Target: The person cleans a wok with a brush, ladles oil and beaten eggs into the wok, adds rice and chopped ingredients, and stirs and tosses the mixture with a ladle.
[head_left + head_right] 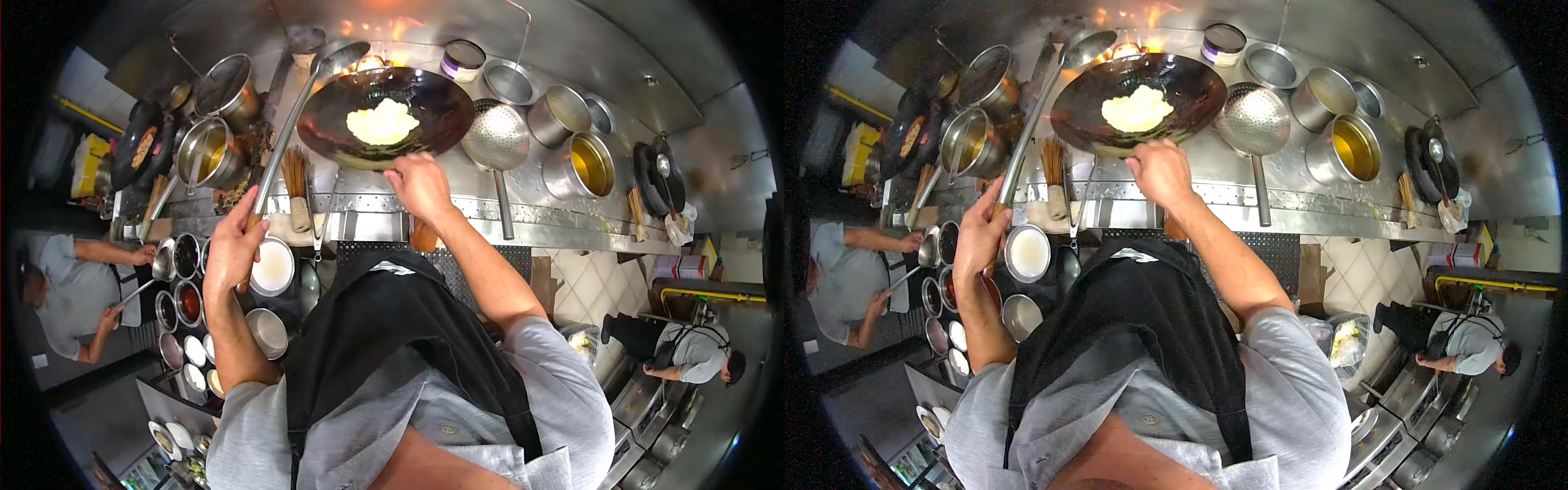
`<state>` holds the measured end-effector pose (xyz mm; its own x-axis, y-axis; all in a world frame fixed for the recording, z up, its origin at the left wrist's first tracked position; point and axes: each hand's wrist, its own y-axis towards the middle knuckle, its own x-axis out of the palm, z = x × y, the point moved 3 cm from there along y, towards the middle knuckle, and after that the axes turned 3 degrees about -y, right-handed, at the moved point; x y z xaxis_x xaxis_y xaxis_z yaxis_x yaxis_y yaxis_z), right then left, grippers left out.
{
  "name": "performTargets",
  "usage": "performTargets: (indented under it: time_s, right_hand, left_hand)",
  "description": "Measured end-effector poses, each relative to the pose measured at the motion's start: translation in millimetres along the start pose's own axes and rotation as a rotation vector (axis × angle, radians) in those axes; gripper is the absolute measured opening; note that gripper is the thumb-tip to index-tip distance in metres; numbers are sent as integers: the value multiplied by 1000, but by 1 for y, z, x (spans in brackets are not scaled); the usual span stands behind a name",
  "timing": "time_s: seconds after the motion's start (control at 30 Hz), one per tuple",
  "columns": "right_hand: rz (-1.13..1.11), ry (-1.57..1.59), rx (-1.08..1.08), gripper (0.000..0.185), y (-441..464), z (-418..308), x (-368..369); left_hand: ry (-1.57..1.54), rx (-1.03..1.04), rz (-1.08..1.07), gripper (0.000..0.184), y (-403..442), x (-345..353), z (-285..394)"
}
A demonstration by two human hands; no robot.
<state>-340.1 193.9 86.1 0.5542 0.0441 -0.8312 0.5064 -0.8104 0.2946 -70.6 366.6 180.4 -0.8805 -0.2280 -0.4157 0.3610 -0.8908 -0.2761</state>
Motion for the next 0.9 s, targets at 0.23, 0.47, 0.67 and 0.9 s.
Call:
performTargets:
  time_s: [0.23, 0.47, 0.67, 0.9]
  right_hand:
    - [-58, -101, 53, 21, -3, 30, 73]
    - [-78, 27, -28, 16, -112, 19, 86]
    - [147, 58, -20, 13, -11, 3, 17]
    - [112, 72, -8, 15, 6, 26, 66]
  left_hand:
    - [-144, 110, 3, 57, 22, 28, 22]
    - [-114, 33, 35, 61, -14, 5, 26]
    - [-74, 40, 71, 59, -18, 6, 28]
    - [-173, 39, 95, 59, -25, 25, 16]
